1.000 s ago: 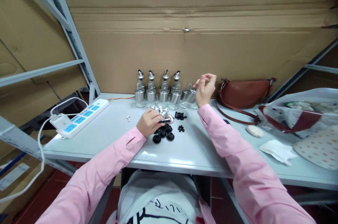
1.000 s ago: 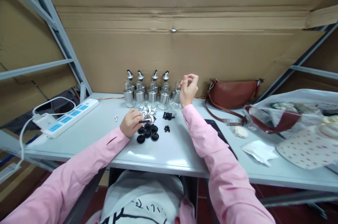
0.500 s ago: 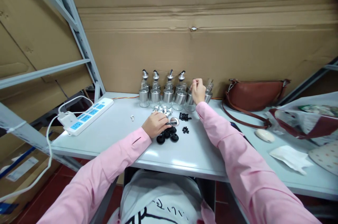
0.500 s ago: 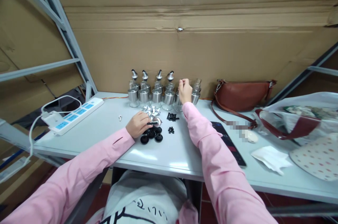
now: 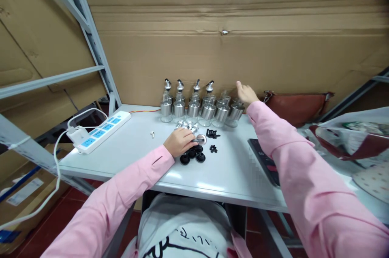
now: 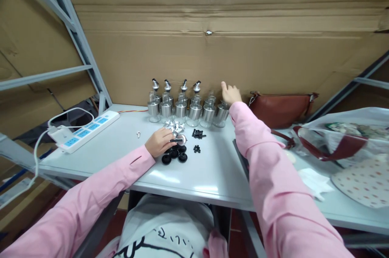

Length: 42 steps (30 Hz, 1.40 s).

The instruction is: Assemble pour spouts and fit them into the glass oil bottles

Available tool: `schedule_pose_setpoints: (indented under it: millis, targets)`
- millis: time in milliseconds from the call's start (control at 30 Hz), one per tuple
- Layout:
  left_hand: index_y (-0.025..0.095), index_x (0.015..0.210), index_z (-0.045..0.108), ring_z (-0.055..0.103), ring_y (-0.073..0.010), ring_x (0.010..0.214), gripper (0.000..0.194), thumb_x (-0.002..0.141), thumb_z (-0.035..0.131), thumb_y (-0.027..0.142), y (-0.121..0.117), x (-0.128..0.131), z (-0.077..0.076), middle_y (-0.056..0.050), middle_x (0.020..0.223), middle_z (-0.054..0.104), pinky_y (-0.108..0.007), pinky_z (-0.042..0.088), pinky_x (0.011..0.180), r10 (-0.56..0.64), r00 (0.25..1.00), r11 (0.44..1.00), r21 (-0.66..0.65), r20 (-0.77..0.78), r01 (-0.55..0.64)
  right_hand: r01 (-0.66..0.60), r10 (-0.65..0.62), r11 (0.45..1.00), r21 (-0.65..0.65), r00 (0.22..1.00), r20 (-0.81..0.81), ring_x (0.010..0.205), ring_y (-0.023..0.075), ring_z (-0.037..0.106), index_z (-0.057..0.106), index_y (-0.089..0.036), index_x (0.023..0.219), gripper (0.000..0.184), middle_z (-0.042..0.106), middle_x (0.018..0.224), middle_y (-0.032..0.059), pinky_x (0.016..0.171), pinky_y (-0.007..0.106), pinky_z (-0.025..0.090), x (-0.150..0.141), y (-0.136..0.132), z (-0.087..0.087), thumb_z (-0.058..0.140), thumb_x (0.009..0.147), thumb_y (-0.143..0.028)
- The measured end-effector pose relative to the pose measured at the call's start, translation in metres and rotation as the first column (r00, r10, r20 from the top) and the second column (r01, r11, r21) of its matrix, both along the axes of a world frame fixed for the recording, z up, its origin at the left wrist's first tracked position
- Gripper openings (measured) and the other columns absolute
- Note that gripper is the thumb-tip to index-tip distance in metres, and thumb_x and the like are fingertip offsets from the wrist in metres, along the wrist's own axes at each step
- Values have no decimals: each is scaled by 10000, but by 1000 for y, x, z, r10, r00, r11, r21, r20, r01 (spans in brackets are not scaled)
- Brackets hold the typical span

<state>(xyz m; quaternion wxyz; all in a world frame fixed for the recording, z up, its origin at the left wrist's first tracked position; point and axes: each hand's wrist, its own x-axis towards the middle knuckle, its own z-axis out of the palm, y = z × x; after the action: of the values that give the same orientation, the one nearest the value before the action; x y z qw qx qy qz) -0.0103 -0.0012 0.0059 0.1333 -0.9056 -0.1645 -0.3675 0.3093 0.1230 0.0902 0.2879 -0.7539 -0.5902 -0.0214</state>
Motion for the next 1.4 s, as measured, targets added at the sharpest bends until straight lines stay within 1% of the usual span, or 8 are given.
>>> schedule_pose_setpoints:
  millis: [133,333,467,600,733,833,1200,1400]
  targets:
    - [140,778,562,501,-146,675,464,965,225,400,1,0,-1,-47,714,573,-272,374,647,6,1000,999,-34,-4,-6,-73,73,996,-53,997,-4,1056,330,546,630,-96,956,657,616,1076,231,874,406,394,8,9,0,163,910,-556]
    - [139,805,560,504,-154,696,480,966,198,410,2,-1,-2,-52,734,583,-291,361,681,44,999,991,-126,-25,-47,-121,121,992,-31,993,0,1044,311,550,611,-109,988,555,613,1091,211,875,422,403,4,5,-3,229,919,-505]
    - [140,783,536,496,-150,680,490,965,179,422,4,-2,-1,-48,720,573,-295,357,688,86,996,969,-235,34,-75,-104,98,967,231,994,38,1252,348,359,525,-130,1159,466,435,1334,208,959,562,304,-12,-15,8,381,882,-475]
    - [147,778,519,485,-160,688,489,958,173,440,4,-2,0,-53,730,565,-310,368,718,121,991,941,-324,63,-94,-321,329,741,589,939,98,1135,267,497,531,-160,1140,331,541,1201,165,943,458,395,-61,-76,16,442,880,-344]
    - [149,846,519,496,-177,745,497,952,141,454,3,-4,0,-72,802,578,-319,387,752,65,995,900,-436,72,-27,-756,760,556,346,631,156,859,188,635,610,-207,1010,214,671,934,64,799,341,502,-116,-143,-5,432,898,-245]
    - [145,949,530,516,-188,805,528,942,131,491,3,-4,-1,-85,883,588,-324,395,773,-25,994,863,-500,111,77,-864,877,441,242,473,88,848,176,645,628,-210,1026,213,685,922,57,766,304,510,-137,-164,-31,467,887,-208]
    - [134,941,570,550,-182,822,549,913,222,558,0,-3,2,-69,876,601,-299,418,773,-88,965,642,-726,247,244,-847,893,429,314,450,-6,711,143,609,647,-198,1053,256,654,783,35,705,284,495,-137,-161,-52,567,810,-220]
    - [153,941,472,500,-159,686,522,754,493,639,-1,1,-1,-27,780,548,-280,420,654,12,990,713,-695,141,91,-692,803,513,507,597,2,684,141,618,628,-213,1053,229,650,787,31,659,265,520,-146,-162,-65,528,847,-225]
